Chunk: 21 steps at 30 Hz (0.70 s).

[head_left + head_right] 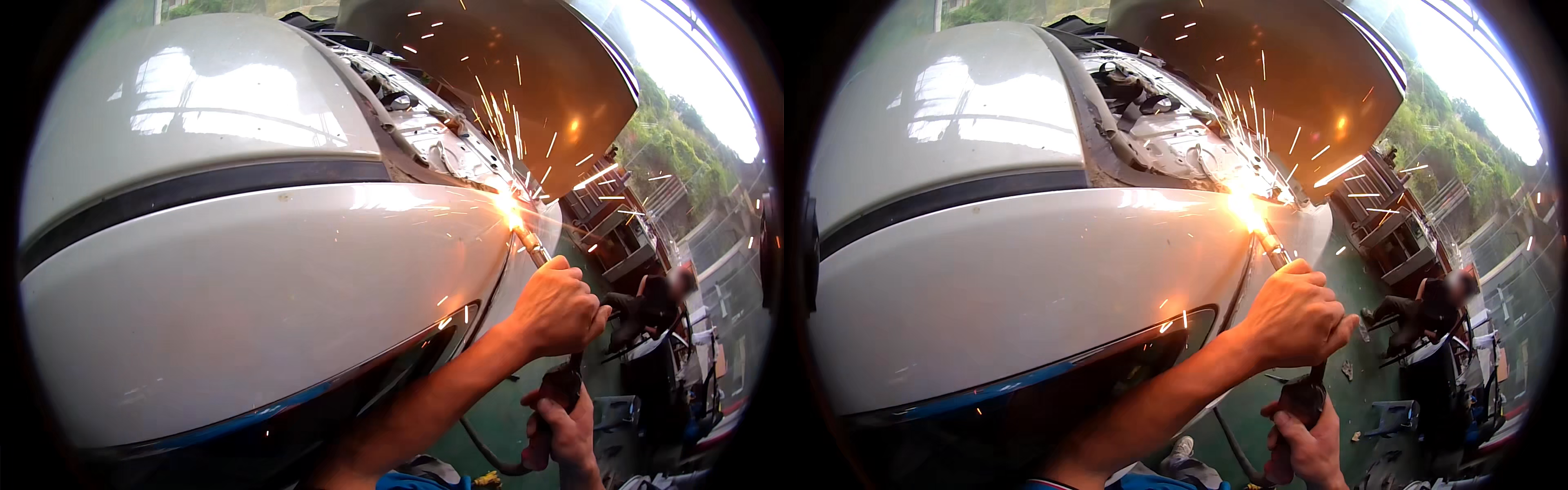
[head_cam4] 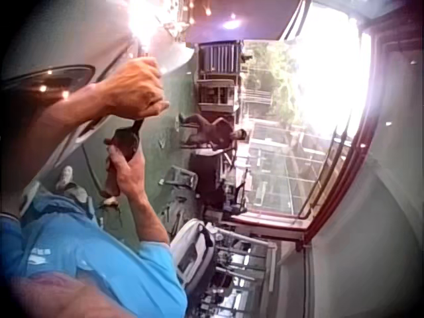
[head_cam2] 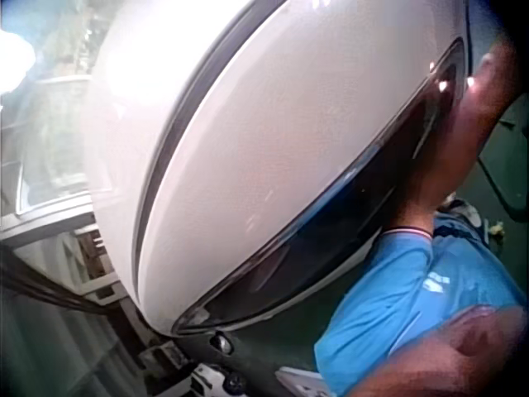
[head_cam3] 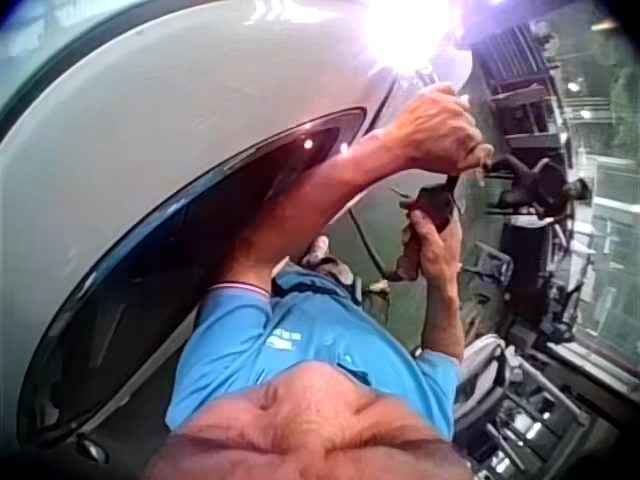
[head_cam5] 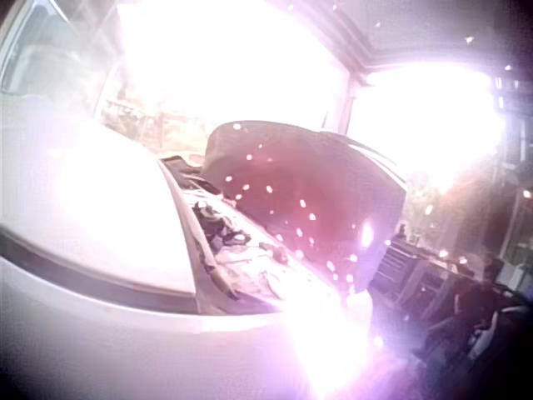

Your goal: The person welds the seam between the rear quarter panel and the trunk lid of a white car using a handheld welding torch. They move along the seam, creating a continuous weld bead while sparks fly. The trunk lid remains open during the process.

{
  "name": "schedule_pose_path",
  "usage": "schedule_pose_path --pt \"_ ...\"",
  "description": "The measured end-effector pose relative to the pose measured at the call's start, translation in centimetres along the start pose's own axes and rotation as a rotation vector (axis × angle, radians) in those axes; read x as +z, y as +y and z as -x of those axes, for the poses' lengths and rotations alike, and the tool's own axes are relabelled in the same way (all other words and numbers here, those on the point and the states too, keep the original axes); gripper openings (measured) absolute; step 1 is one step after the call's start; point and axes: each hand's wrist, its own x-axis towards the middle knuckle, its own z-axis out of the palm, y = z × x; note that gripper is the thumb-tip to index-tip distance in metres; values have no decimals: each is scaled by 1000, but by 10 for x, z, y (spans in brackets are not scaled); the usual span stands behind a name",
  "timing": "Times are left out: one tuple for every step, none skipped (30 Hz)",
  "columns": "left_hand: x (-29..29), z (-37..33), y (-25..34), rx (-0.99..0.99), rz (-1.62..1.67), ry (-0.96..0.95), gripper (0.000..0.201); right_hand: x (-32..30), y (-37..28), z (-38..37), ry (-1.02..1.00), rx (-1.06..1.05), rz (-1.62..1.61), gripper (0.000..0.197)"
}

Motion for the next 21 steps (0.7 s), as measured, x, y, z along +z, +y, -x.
schedule_pose_path --pt "2 1 0 0 0 3 42 -1 1 0 -7 8 -15 29" --pt "3 0 -1 5 -2 9 42 -2 1 -2 -14 10 -30 29" --pt "4 0 0 24 -16 18 40 -3 4 -2 -2 10 -31 29" --pt "4 -1 1 40 1 37 40 -4 8 -2 10 11 -33 29" --pt "6 -1 3 59 15 62 39 -6 11 -3 20 6 -31 29" --pt "7 -2 5 79 29 86 39 -8 12 -3 9 -4 -32 29" --pt "9 -3 7 88 36 95 38 -11 12 -4 -4 -15 -34 29" --pt "12 -1 9 86 33 90 39 -13 13 0 -8 -10 -32 30" --pt "13 2 10 83 29 85 39 -14 14 2 -11 9 -32 30" --pt "13 4 12 81 25 80 40 -16 15 4 -16 28 -33 30" --pt "13 4 13 81 18 77 40 -18 16 3 -23 41 -36 30" --pt "12 3 13 81 11 74 40 -19 17 2 -37 37 -53 30" --pt "11 3 14 80 4 72 40 -21 17 1 -50 32 -71 30" --pt "11 3 14 83 -5 72 40 -23 17 0 -65 28 -85 30" --pt "10 1 14 85 -13 74 40 -24 17 -1 -69 30 -87 30" --pt "10 0 14 88 -21 76 40 -26 18 -2 -73 32 -88 31" --pt "10 1 14 84 -24 73 40 -27 19 -3 -81 37 -90 31" --pt "10 1 14 81 -26 71 39 -27 18 -3 -81 47 -95 31" --pt "10 1 13 78 -28 70 39 -27 16 -3 -80 57 -100 31" --pt "10 2 13 74 -31 65 39 -27 15 -3 -82 68 -104 32" --pt "9 2 13 70 -33 60 40 -27 15 -3 -81 66 -105 32"
